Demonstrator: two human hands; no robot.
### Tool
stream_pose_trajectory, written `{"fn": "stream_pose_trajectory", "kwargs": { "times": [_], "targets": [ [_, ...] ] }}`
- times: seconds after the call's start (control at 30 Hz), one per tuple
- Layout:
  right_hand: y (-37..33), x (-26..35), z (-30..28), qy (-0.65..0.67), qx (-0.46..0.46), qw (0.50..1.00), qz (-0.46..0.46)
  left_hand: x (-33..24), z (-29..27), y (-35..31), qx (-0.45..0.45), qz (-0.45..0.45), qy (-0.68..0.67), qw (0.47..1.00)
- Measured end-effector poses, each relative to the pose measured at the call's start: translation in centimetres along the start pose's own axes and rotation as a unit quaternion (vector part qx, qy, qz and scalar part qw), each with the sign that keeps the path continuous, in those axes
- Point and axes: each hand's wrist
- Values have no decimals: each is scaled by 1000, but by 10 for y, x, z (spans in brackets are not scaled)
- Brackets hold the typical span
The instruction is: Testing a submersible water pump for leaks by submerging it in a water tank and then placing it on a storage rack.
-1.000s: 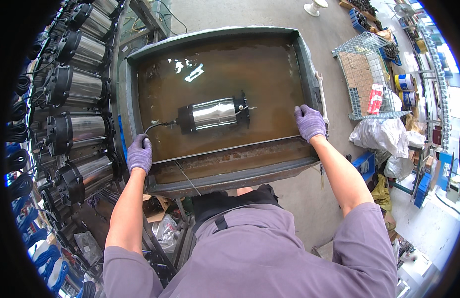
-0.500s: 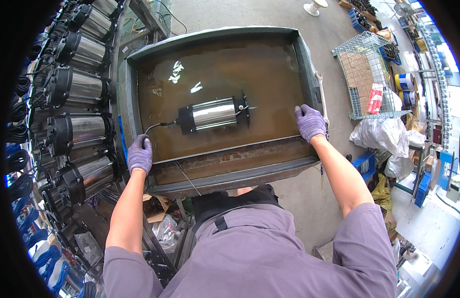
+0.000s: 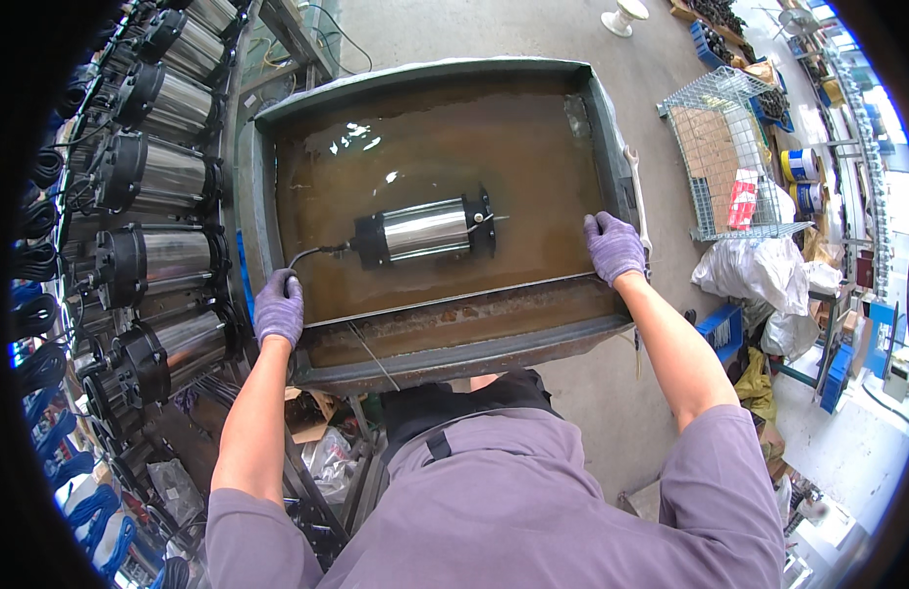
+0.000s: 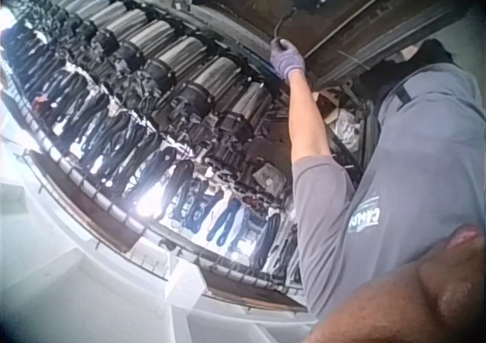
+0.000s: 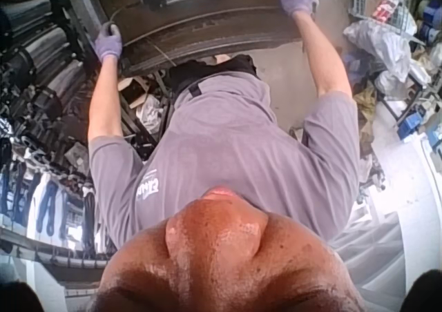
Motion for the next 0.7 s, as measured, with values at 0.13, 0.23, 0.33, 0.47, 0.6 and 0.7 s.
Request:
{"fn": "stream_pose_trajectory", "kwargs": {
  "times": [0.13,0.23,0.33,0.47,0.6,0.7],
  "targets": [
    [0,0,0,-1,3,1000,1,-5,-2,-2,-1,-5,11,1000],
    [-1,1,0,1,3,1000,2,-7,-4,-1,4,-12,21,1000],
    [-1,1,-1,7,2,1000,3,-8,-4,-1,-6,-1,22,1000],
    [-2,1,-2,7,3,1000,8,-10,-5,-2,-6,-1,18,1000],
    [-1,1,-1,9,0,1000,-1,-11,-6,-2,-5,-4,9,1000],
    [0,1,0,8,1,1000,-2,-12,-7,-2,-7,-4,10,1000]
  ]
}}
Point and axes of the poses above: each hand's wrist, its own y-axis towards the middle knuckle, its own z-axis out of the palm, x = y × z, and after that the axes turned 9 degrees about z, right-handed
